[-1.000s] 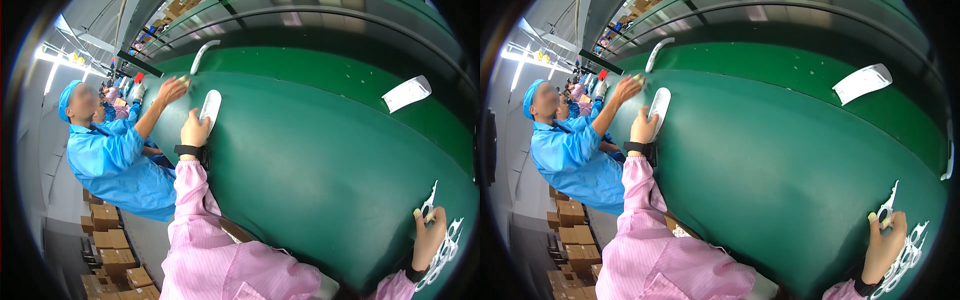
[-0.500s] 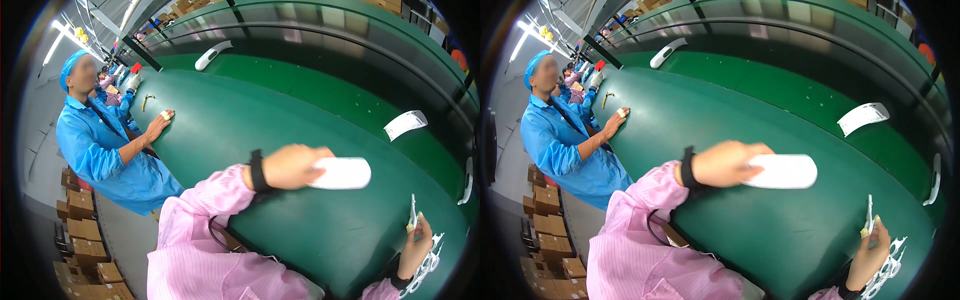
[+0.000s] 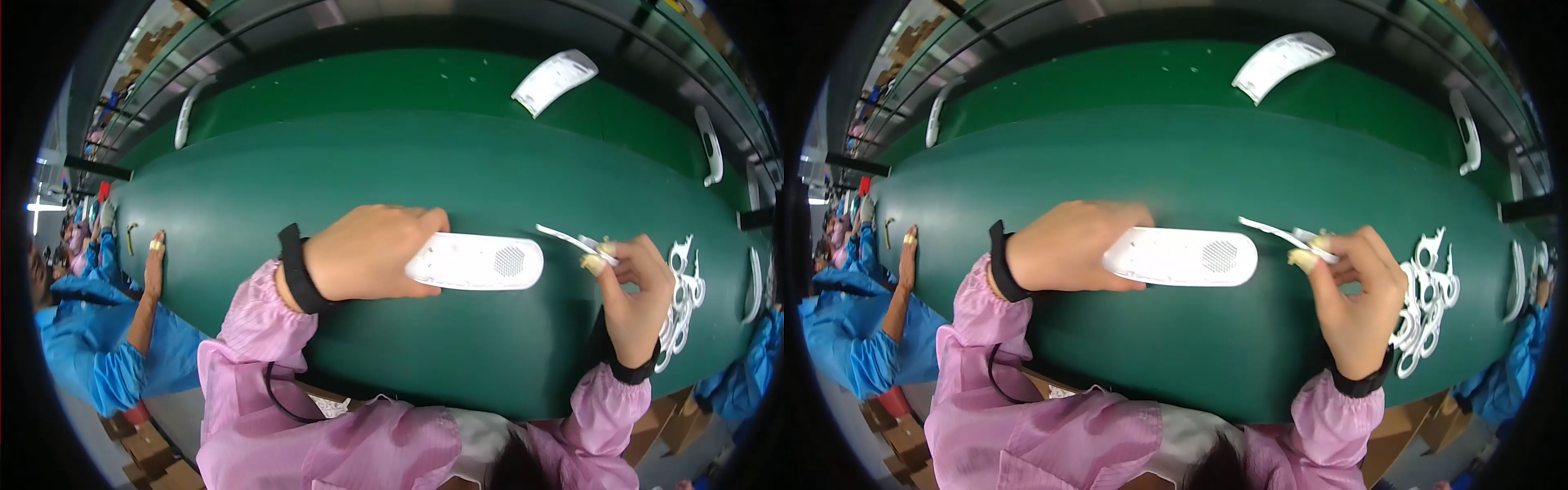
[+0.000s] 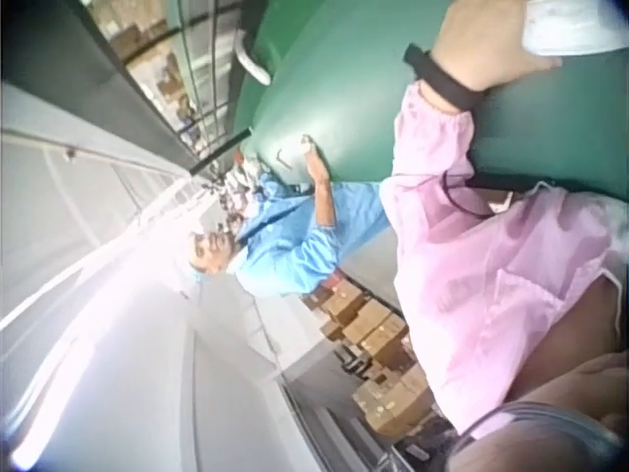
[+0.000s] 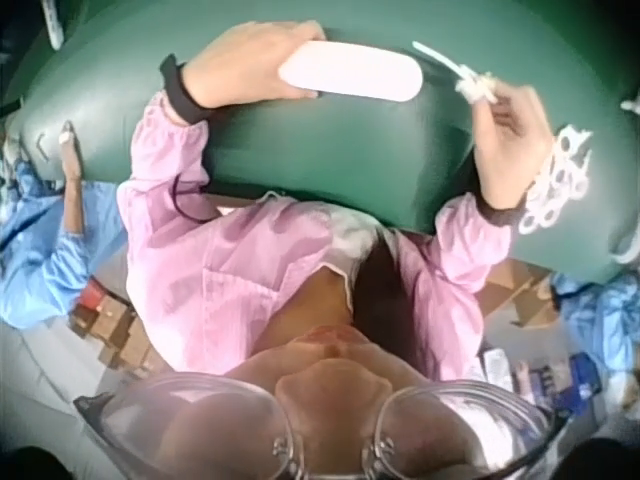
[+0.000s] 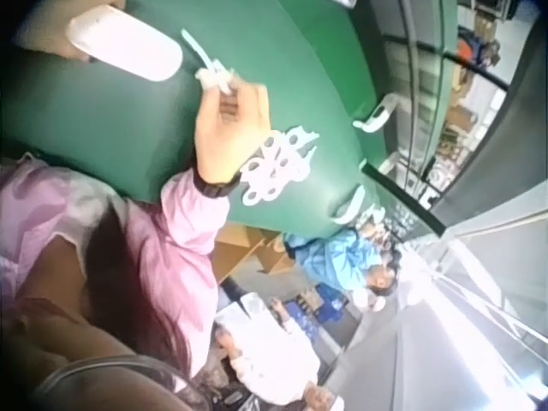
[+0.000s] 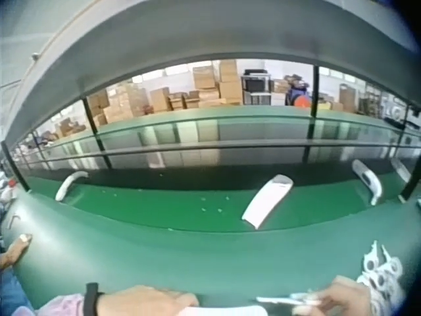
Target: The person is assembling white plastic covers for a device on a factory line, including applying glue and attaching mesh or filter components.
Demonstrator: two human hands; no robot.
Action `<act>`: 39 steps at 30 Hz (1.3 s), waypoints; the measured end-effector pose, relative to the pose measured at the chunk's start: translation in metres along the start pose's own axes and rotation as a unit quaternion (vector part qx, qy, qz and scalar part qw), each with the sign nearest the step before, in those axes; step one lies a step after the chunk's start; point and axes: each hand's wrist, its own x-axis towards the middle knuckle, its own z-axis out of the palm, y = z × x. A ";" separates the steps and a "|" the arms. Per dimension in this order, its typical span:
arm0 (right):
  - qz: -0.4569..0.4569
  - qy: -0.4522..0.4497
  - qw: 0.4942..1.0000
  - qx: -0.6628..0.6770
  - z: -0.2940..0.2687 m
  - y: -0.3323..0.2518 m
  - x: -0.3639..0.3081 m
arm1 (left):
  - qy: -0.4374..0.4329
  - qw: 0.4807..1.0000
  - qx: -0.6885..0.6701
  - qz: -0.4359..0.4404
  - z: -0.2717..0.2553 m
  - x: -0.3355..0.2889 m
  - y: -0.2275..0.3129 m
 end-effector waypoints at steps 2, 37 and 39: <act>-0.040 -0.008 0.999 0.003 0.008 -0.003 0.001 | -0.023 1.000 -0.015 -0.008 0.002 0.003 0.002; -0.092 -0.041 0.995 0.012 0.041 -0.013 -0.005 | -0.021 0.998 -0.050 0.016 0.005 0.013 -0.005; -0.088 -0.058 0.992 -0.062 0.039 -0.019 -0.007 | -0.015 0.998 -0.052 0.019 0.006 0.012 -0.006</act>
